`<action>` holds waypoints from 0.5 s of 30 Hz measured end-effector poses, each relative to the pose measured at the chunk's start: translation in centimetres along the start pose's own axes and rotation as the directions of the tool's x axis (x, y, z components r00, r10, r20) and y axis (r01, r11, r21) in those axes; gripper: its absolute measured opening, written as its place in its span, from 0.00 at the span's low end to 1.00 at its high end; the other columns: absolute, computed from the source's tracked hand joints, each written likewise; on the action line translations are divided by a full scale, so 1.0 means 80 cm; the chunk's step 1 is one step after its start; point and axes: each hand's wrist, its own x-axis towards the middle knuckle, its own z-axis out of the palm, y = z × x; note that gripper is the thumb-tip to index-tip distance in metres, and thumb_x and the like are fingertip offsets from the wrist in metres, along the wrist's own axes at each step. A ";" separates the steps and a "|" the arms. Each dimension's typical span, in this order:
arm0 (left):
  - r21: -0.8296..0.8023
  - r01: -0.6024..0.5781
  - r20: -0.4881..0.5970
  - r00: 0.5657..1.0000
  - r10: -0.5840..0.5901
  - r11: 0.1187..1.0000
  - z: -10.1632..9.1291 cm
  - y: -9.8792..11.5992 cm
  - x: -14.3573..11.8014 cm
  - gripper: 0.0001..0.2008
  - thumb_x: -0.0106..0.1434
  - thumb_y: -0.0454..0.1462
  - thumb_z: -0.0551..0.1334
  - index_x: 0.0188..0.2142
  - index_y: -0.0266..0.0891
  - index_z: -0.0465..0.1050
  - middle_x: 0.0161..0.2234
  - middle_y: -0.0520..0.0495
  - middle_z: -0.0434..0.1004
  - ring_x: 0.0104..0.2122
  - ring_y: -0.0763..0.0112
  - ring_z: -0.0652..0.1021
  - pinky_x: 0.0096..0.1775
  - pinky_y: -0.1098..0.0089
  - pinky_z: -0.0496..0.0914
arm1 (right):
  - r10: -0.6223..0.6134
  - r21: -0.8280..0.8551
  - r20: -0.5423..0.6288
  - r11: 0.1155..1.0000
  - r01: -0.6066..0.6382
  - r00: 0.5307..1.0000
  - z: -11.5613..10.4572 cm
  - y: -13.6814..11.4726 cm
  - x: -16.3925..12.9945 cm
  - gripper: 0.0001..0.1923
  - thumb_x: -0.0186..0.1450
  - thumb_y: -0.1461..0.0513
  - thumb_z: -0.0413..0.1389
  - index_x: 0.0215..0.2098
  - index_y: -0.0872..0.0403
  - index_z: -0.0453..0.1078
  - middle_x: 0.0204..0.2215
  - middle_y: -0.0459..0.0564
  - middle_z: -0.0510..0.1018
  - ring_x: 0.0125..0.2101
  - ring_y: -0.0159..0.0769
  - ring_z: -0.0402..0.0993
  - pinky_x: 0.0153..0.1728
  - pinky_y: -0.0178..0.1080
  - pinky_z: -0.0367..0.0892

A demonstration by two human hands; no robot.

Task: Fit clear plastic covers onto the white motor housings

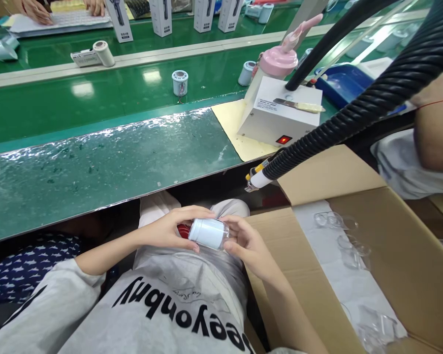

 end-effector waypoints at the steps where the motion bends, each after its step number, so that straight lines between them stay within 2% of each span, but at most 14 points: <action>1: 0.004 -0.001 0.000 1.000 0.001 1.000 0.000 0.000 0.000 0.36 0.58 0.40 0.75 0.65 0.50 0.69 0.63 0.38 0.73 0.62 0.55 0.74 0.62 0.55 0.68 | 0.016 0.010 -0.003 1.000 -0.016 1.000 0.000 0.000 0.001 0.27 0.60 0.46 0.69 0.50 0.49 0.71 0.42 0.52 0.80 0.38 0.39 0.78 0.36 0.37 0.76; 7: 0.023 0.021 0.008 1.000 -0.021 1.000 0.000 0.002 0.000 0.35 0.59 0.43 0.74 0.64 0.47 0.70 0.63 0.36 0.73 0.62 0.52 0.74 0.62 0.53 0.68 | 0.068 0.100 0.002 0.993 -0.068 0.998 0.007 -0.003 0.006 0.24 0.60 0.44 0.67 0.44 0.49 0.70 0.36 0.48 0.78 0.33 0.35 0.76 0.32 0.36 0.76; 15: 0.040 0.020 0.032 0.999 -0.021 0.999 -0.001 -0.003 -0.003 0.36 0.58 0.41 0.75 0.65 0.49 0.69 0.65 0.36 0.71 0.64 0.50 0.72 0.64 0.49 0.66 | 0.246 0.255 0.020 0.936 -0.243 0.969 0.014 0.007 0.009 0.30 0.57 0.38 0.65 0.40 0.52 0.67 0.26 0.44 0.76 0.21 0.34 0.77 0.20 0.35 0.73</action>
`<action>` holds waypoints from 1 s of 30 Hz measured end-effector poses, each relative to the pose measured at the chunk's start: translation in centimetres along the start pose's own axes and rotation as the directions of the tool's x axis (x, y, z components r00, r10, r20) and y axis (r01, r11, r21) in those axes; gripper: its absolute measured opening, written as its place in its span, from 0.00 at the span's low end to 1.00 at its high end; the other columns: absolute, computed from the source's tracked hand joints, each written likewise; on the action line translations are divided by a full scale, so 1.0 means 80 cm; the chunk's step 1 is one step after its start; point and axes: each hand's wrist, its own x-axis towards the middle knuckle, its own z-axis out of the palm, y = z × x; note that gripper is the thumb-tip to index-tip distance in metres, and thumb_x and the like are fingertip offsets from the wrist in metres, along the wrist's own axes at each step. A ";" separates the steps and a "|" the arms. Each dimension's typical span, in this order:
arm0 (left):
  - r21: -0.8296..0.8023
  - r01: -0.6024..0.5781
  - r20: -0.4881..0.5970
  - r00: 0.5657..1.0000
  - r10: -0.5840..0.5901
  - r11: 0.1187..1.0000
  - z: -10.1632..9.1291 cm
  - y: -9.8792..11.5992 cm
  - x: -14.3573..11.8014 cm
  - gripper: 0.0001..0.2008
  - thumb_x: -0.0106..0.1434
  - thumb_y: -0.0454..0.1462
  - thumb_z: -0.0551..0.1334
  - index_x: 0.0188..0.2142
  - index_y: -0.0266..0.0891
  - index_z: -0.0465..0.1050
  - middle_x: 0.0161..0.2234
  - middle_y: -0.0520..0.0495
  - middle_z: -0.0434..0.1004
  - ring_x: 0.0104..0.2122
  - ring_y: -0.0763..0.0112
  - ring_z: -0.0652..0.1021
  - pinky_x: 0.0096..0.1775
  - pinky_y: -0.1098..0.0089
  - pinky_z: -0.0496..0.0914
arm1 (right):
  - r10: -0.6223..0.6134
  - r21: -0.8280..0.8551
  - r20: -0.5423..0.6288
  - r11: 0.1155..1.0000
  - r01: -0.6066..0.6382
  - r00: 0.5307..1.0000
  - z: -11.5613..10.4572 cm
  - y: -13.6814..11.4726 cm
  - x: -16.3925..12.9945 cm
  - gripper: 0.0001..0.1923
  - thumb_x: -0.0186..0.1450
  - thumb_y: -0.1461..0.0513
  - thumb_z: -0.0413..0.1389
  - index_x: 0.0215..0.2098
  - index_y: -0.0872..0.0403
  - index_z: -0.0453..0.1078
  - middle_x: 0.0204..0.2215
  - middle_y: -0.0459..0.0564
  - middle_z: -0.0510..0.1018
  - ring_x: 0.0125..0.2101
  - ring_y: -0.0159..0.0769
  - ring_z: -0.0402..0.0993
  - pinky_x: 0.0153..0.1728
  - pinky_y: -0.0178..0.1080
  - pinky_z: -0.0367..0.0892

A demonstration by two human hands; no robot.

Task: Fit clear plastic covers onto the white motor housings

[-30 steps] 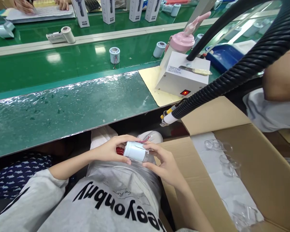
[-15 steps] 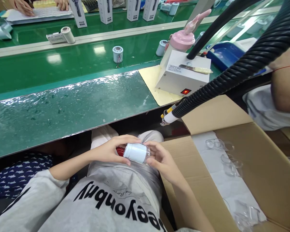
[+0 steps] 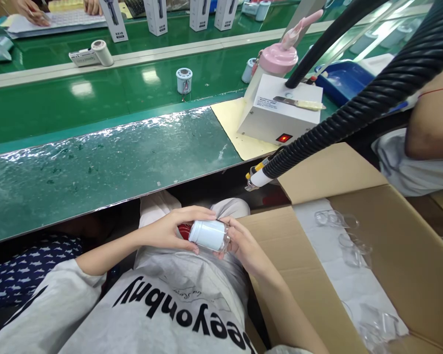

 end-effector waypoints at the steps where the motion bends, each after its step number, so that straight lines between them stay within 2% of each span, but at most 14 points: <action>1: -0.001 -0.012 0.000 1.000 0.012 1.000 0.000 -0.001 0.000 0.37 0.58 0.41 0.75 0.65 0.50 0.69 0.65 0.37 0.71 0.64 0.50 0.72 0.64 0.49 0.66 | 0.016 0.014 0.014 1.000 -0.016 1.000 0.000 0.002 0.001 0.31 0.58 0.37 0.64 0.39 0.52 0.66 0.25 0.44 0.77 0.20 0.35 0.77 0.19 0.34 0.72; 5: -0.017 -0.068 -0.006 0.998 0.068 0.998 0.001 -0.003 0.000 0.39 0.58 0.40 0.75 0.66 0.53 0.67 0.66 0.38 0.70 0.65 0.51 0.71 0.65 0.50 0.66 | 0.072 0.096 0.041 0.993 -0.075 0.997 0.003 0.005 0.002 0.33 0.56 0.34 0.64 0.37 0.51 0.63 0.24 0.45 0.79 0.19 0.35 0.77 0.16 0.32 0.68; 10: -0.023 -0.075 -0.001 0.997 0.075 0.997 0.001 -0.004 0.001 0.38 0.58 0.38 0.75 0.66 0.53 0.67 0.67 0.38 0.69 0.65 0.50 0.72 0.64 0.50 0.66 | 0.155 0.159 0.072 0.973 -0.164 0.985 0.006 0.005 0.002 0.37 0.55 0.32 0.63 0.41 0.53 0.68 0.23 0.46 0.79 0.18 0.34 0.75 0.16 0.31 0.66; 14: -0.001 -0.064 0.001 0.998 0.064 0.998 0.001 -0.002 0.000 0.36 0.59 0.38 0.74 0.65 0.52 0.68 0.67 0.38 0.68 0.65 0.50 0.72 0.63 0.50 0.67 | 0.202 0.161 0.136 0.962 -0.223 0.970 0.008 0.005 0.004 0.36 0.57 0.31 0.59 0.38 0.55 0.72 0.22 0.49 0.79 0.17 0.33 0.74 0.14 0.30 0.63; 17: 0.038 -0.037 -0.024 0.999 0.038 0.999 0.004 0.003 0.000 0.32 0.59 0.38 0.74 0.63 0.49 0.71 0.64 0.37 0.71 0.62 0.51 0.74 0.62 0.52 0.69 | 0.221 0.139 0.139 0.961 -0.240 0.965 0.009 0.007 0.005 0.36 0.59 0.31 0.56 0.34 0.55 0.72 0.20 0.50 0.78 0.17 0.32 0.73 0.13 0.30 0.63; 20: 0.036 0.033 -0.079 0.996 -0.030 0.999 0.007 0.009 -0.001 0.31 0.59 0.41 0.74 0.61 0.45 0.72 0.60 0.36 0.75 0.59 0.53 0.77 0.58 0.56 0.73 | 0.138 0.060 0.120 0.988 -0.146 0.983 0.005 0.012 0.003 0.39 0.60 0.28 0.51 0.35 0.55 0.71 0.20 0.50 0.78 0.17 0.34 0.74 0.15 0.32 0.67; 22: -0.022 0.112 -0.106 0.988 -0.114 0.993 0.008 0.014 -0.001 0.31 0.59 0.43 0.73 0.61 0.43 0.71 0.58 0.36 0.75 0.55 0.54 0.78 0.51 0.60 0.77 | -0.042 -0.039 0.080 0.998 0.045 0.996 -0.001 0.016 -0.001 0.38 0.61 0.29 0.52 0.43 0.54 0.72 0.27 0.52 0.81 0.22 0.37 0.78 0.22 0.35 0.74; 23: -0.056 0.152 -0.110 0.981 -0.158 0.987 0.008 0.016 -0.001 0.31 0.59 0.44 0.73 0.61 0.42 0.71 0.57 0.36 0.76 0.54 0.55 0.79 0.48 0.63 0.78 | -0.158 -0.108 0.063 0.981 0.164 0.985 -0.004 0.017 -0.004 0.38 0.61 0.31 0.55 0.50 0.52 0.70 0.35 0.55 0.83 0.28 0.39 0.81 0.28 0.38 0.78; 24: -0.088 0.188 -0.109 0.974 -0.197 0.978 0.008 0.019 -0.001 0.31 0.59 0.44 0.73 0.61 0.41 0.71 0.57 0.36 0.76 0.52 0.57 0.79 0.45 0.65 0.78 | -0.279 -0.193 0.057 0.939 0.285 0.958 -0.007 0.018 -0.006 0.38 0.61 0.34 0.59 0.57 0.50 0.67 0.46 0.58 0.82 0.36 0.42 0.83 0.35 0.41 0.80; 26: -0.143 0.243 -0.095 0.961 -0.258 0.959 0.008 0.022 -0.001 0.32 0.59 0.45 0.72 0.61 0.40 0.70 0.56 0.37 0.76 0.49 0.59 0.80 0.42 0.68 0.77 | -0.506 -0.397 0.106 0.767 0.503 0.856 -0.012 0.019 -0.011 0.40 0.63 0.42 0.65 0.67 0.43 0.59 0.65 0.60 0.69 0.54 0.47 0.78 0.50 0.49 0.78; 27: -0.164 0.266 -0.086 0.955 -0.282 0.950 0.008 0.024 -0.001 0.32 0.59 0.45 0.72 0.61 0.40 0.70 0.55 0.37 0.76 0.47 0.61 0.80 0.41 0.69 0.77 | -0.593 -0.491 0.165 0.644 0.587 0.788 -0.014 0.018 -0.013 0.39 0.65 0.48 0.67 0.69 0.39 0.57 0.70 0.57 0.63 0.60 0.48 0.73 0.56 0.52 0.75; 28: -0.183 0.285 -0.075 0.950 -0.302 0.941 0.009 0.025 -0.001 0.32 0.60 0.45 0.72 0.61 0.40 0.70 0.54 0.37 0.77 0.44 0.62 0.81 0.39 0.70 0.76 | -0.655 -0.563 0.233 0.511 0.649 0.718 -0.014 0.016 -0.014 0.37 0.67 0.55 0.66 0.69 0.36 0.57 0.71 0.54 0.61 0.63 0.48 0.69 0.59 0.54 0.72; 30: -0.214 0.308 -0.053 0.944 -0.326 0.927 0.010 0.025 -0.001 0.33 0.60 0.45 0.72 0.62 0.39 0.70 0.52 0.38 0.78 0.40 0.65 0.80 0.37 0.71 0.76 | -0.714 -0.635 0.342 0.304 0.710 0.611 -0.014 0.013 -0.015 0.33 0.69 0.64 0.63 0.68 0.36 0.61 0.68 0.52 0.67 0.64 0.47 0.69 0.61 0.54 0.70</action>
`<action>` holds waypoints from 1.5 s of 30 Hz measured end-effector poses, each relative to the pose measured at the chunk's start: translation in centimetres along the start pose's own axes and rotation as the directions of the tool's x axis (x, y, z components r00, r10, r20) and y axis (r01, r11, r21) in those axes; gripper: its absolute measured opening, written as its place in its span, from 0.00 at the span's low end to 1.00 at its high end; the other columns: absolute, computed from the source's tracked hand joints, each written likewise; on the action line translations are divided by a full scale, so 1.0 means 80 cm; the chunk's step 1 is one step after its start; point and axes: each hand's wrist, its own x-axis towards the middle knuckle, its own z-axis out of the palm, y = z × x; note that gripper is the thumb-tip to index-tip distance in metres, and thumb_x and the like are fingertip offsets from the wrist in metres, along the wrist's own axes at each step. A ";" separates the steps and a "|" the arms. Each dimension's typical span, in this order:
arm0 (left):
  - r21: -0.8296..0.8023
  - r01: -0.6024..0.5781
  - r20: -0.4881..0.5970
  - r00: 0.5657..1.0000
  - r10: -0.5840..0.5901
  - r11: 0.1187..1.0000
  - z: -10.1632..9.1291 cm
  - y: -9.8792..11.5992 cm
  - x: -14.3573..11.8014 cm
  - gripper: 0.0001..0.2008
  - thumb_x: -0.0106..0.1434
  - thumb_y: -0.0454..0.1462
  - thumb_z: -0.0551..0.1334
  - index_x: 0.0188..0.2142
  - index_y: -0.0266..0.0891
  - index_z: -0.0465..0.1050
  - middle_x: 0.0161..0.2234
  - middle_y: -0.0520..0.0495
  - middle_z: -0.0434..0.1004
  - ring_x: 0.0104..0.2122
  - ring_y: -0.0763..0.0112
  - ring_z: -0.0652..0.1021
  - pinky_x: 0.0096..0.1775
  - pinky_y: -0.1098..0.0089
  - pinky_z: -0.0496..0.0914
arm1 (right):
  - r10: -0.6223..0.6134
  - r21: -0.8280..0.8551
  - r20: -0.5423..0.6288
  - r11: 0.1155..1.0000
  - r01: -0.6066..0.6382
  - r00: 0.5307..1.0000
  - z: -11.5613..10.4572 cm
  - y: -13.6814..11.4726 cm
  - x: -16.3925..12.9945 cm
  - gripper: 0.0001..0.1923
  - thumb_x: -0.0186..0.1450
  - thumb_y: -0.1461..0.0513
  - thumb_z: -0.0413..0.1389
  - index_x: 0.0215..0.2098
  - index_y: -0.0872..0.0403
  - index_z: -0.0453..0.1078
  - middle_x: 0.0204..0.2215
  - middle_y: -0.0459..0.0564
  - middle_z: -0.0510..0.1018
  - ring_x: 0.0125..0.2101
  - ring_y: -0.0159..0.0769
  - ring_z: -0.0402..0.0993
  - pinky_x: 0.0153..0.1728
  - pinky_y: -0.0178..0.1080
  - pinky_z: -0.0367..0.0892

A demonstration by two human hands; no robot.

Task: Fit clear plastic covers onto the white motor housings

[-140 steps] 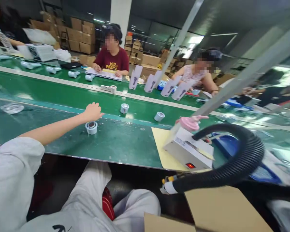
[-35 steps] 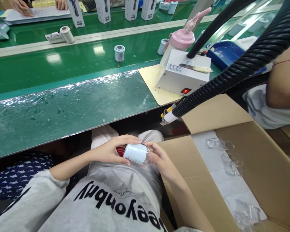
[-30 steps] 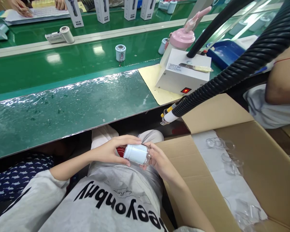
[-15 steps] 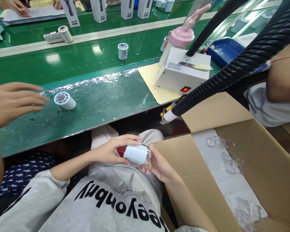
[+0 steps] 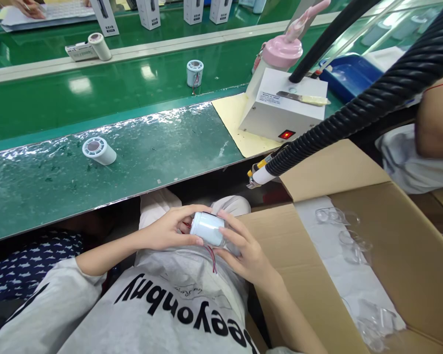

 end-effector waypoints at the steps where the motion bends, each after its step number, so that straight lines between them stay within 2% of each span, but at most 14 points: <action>1: -0.014 0.010 0.006 1.000 -0.010 1.000 0.000 -0.001 0.000 0.33 0.60 0.45 0.72 0.62 0.39 0.69 0.51 0.38 0.78 0.40 0.66 0.80 0.36 0.71 0.75 | -0.032 -0.036 0.006 0.999 0.032 0.999 0.000 -0.001 0.001 0.31 0.69 0.65 0.62 0.66 0.37 0.63 0.65 0.52 0.71 0.63 0.47 0.70 0.61 0.54 0.71; 4: -0.081 0.050 0.018 0.999 -0.049 0.995 -0.001 -0.009 0.003 0.37 0.57 0.46 0.74 0.63 0.40 0.69 0.52 0.38 0.78 0.39 0.66 0.81 0.37 0.71 0.75 | 0.019 -0.012 -0.030 1.000 -0.020 0.999 0.004 0.006 -0.001 0.27 0.67 0.63 0.65 0.63 0.42 0.68 0.61 0.55 0.76 0.60 0.48 0.74 0.59 0.54 0.73; 7: -0.164 0.090 -0.005 0.996 -0.092 0.982 -0.004 -0.020 0.019 0.42 0.52 0.45 0.77 0.64 0.40 0.68 0.52 0.37 0.79 0.41 0.64 0.82 0.41 0.68 0.77 | 0.137 0.122 -0.180 0.986 -0.116 0.974 0.022 0.031 -0.010 0.26 0.63 0.59 0.70 0.57 0.46 0.70 0.58 0.58 0.78 0.59 0.50 0.76 0.59 0.55 0.73; 9: -0.203 0.096 -0.058 0.992 -0.110 0.975 -0.003 -0.027 0.040 0.41 0.51 0.42 0.78 0.63 0.38 0.70 0.55 0.36 0.78 0.44 0.62 0.82 0.46 0.65 0.77 | 0.225 0.231 -0.330 0.961 -0.152 0.917 0.037 0.056 -0.016 0.27 0.59 0.55 0.73 0.53 0.48 0.71 0.55 0.59 0.80 0.57 0.50 0.78 0.56 0.52 0.76; 11: -0.235 0.091 -0.113 0.986 -0.120 0.968 -0.001 -0.034 0.070 0.40 0.48 0.41 0.79 0.60 0.36 0.72 0.57 0.35 0.77 0.48 0.59 0.82 0.51 0.62 0.76 | 0.323 0.334 -0.468 0.926 -0.174 0.822 0.050 0.084 -0.019 0.29 0.54 0.52 0.75 0.48 0.49 0.71 0.53 0.60 0.81 0.55 0.50 0.79 0.53 0.50 0.78; 14: -0.258 0.078 -0.126 0.985 -0.114 0.963 0.005 -0.041 0.120 0.41 0.44 0.41 0.80 0.57 0.32 0.74 0.56 0.33 0.78 0.51 0.54 0.81 0.56 0.57 0.74 | 0.415 0.407 -0.583 0.893 -0.191 0.699 0.055 0.117 -0.017 0.33 0.49 0.48 0.76 0.46 0.49 0.68 0.55 0.62 0.78 0.56 0.51 0.77 0.52 0.50 0.77; 17: -0.237 0.066 -0.095 0.991 -0.090 0.969 0.009 -0.045 0.160 0.40 0.43 0.42 0.80 0.55 0.30 0.75 0.54 0.33 0.80 0.51 0.51 0.81 0.58 0.51 0.73 | 0.418 0.400 -0.620 0.897 -0.190 0.664 0.047 0.138 -0.015 0.35 0.50 0.47 0.75 0.47 0.48 0.65 0.58 0.64 0.76 0.56 0.50 0.77 0.53 0.52 0.76; 21: -0.194 0.052 -0.075 0.995 -0.068 0.980 0.006 -0.047 0.179 0.37 0.45 0.42 0.80 0.53 0.31 0.75 0.53 0.34 0.81 0.49 0.51 0.82 0.58 0.48 0.72 | 0.418 0.416 -0.609 0.892 -0.178 0.674 0.036 0.153 -0.011 0.35 0.49 0.46 0.75 0.46 0.48 0.65 0.57 0.64 0.77 0.56 0.50 0.78 0.52 0.52 0.77; 25: -0.152 0.039 -0.060 0.997 -0.048 0.988 -0.006 -0.043 0.160 0.36 0.49 0.41 0.78 0.55 0.34 0.74 0.56 0.34 0.78 0.50 0.55 0.82 0.58 0.52 0.73 | 0.418 0.452 -0.546 0.877 -0.164 0.726 0.033 0.151 -0.004 0.34 0.48 0.47 0.76 0.45 0.49 0.69 0.55 0.62 0.79 0.55 0.50 0.78 0.52 0.51 0.77; 28: -0.115 0.025 -0.035 0.999 -0.029 0.993 -0.018 -0.037 0.128 0.36 0.48 0.38 0.79 0.56 0.37 0.75 0.59 0.34 0.77 0.52 0.55 0.81 0.58 0.53 0.73 | 0.405 0.489 -0.464 0.858 -0.153 0.788 0.030 0.130 -0.003 0.30 0.47 0.52 0.78 0.44 0.49 0.75 0.53 0.59 0.81 0.57 0.51 0.77 0.54 0.51 0.77; 32: 0.037 -0.130 0.080 0.989 0.127 0.991 -0.028 -0.024 0.080 0.33 0.51 0.36 0.78 0.57 0.44 0.77 0.65 0.36 0.71 0.63 0.51 0.74 0.61 0.55 0.71 | 0.406 0.591 -0.245 0.783 -0.197 0.881 0.021 0.087 -0.009 0.28 0.53 0.53 0.76 0.51 0.44 0.79 0.55 0.54 0.81 0.57 0.50 0.77 0.51 0.48 0.79; 36: 0.029 -0.076 0.165 0.984 0.070 0.997 -0.024 -0.012 0.051 0.35 0.55 0.38 0.76 0.62 0.47 0.73 0.65 0.38 0.71 0.60 0.52 0.77 0.57 0.58 0.76 | 0.487 0.610 -0.070 0.712 -0.349 0.871 0.010 0.044 -0.013 0.25 0.58 0.51 0.72 0.53 0.44 0.80 0.55 0.54 0.82 0.49 0.49 0.83 0.46 0.46 0.82; 40: -0.046 0.007 0.195 0.981 0.002 0.999 -0.018 -0.006 0.036 0.40 0.56 0.39 0.76 0.67 0.43 0.67 0.58 0.39 0.79 0.51 0.57 0.82 0.54 0.59 0.77 | 0.472 0.455 -0.096 0.804 -0.383 0.877 0.002 0.014 -0.012 0.23 0.58 0.52 0.72 0.52 0.40 0.81 0.56 0.52 0.81 0.54 0.51 0.80 0.47 0.47 0.82; 45: 0.061 -0.098 0.180 0.980 0.086 0.993 -0.013 -0.012 0.028 0.40 0.55 0.40 0.77 0.66 0.46 0.69 0.64 0.39 0.73 0.61 0.51 0.76 0.61 0.58 0.71 | 0.378 0.245 -0.114 0.907 -0.342 0.919 0.001 -0.002 -0.012 0.22 0.60 0.56 0.72 0.53 0.37 0.80 0.58 0.49 0.79 0.56 0.50 0.79 0.57 0.51 0.75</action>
